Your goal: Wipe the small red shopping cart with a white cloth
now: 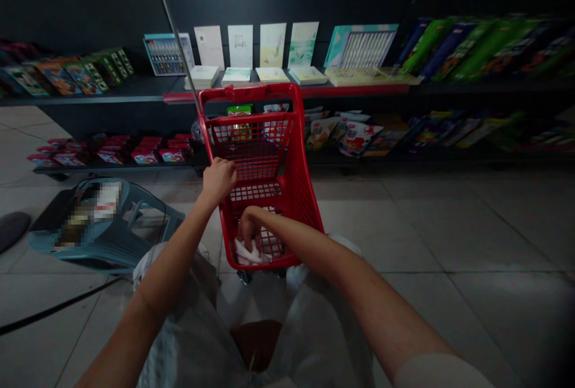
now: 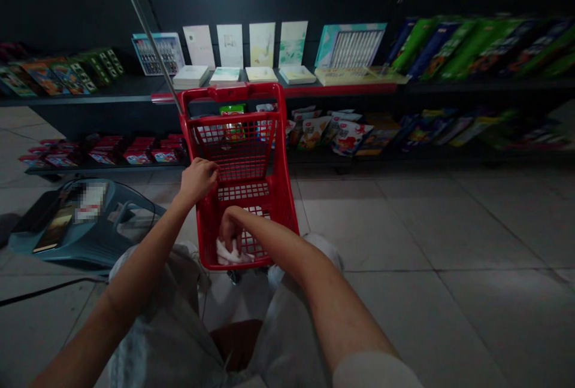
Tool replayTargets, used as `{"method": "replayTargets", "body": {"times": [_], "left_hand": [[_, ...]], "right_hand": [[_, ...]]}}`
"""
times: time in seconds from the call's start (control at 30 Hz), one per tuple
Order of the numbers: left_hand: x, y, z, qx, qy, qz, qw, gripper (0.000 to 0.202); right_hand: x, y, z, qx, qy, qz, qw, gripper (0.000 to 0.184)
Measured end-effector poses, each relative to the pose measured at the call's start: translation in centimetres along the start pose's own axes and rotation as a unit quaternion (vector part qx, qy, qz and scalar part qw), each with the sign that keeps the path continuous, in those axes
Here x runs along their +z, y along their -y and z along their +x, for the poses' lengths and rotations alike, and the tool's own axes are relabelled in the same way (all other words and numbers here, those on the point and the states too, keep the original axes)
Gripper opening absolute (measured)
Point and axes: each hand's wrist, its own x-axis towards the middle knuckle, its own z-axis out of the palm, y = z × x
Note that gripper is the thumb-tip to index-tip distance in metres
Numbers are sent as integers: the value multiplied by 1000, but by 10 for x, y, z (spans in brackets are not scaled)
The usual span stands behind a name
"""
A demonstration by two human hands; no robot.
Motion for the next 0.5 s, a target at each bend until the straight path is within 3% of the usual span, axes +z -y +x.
{"method": "replayTargets", "body": {"times": [0.23, 0.37, 0.43, 0.5], "left_hand": [[0, 1, -2, -1, 1, -6, 1000, 30], [1, 3, -2, 3, -6, -9, 1000, 30], [2, 3, -2, 2, -5, -9, 1000, 29], [2, 3, -3, 0, -5, -9, 1000, 28]], "right_hand": [[-29, -4, -13, 14, 66, 28, 997, 24], [-23, -4, -5, 66, 114, 1, 991, 21], [-12, -7, 2, 96, 51, -36, 993, 29], [-1, -12, 10, 89, -78, -76, 990, 39]]}}
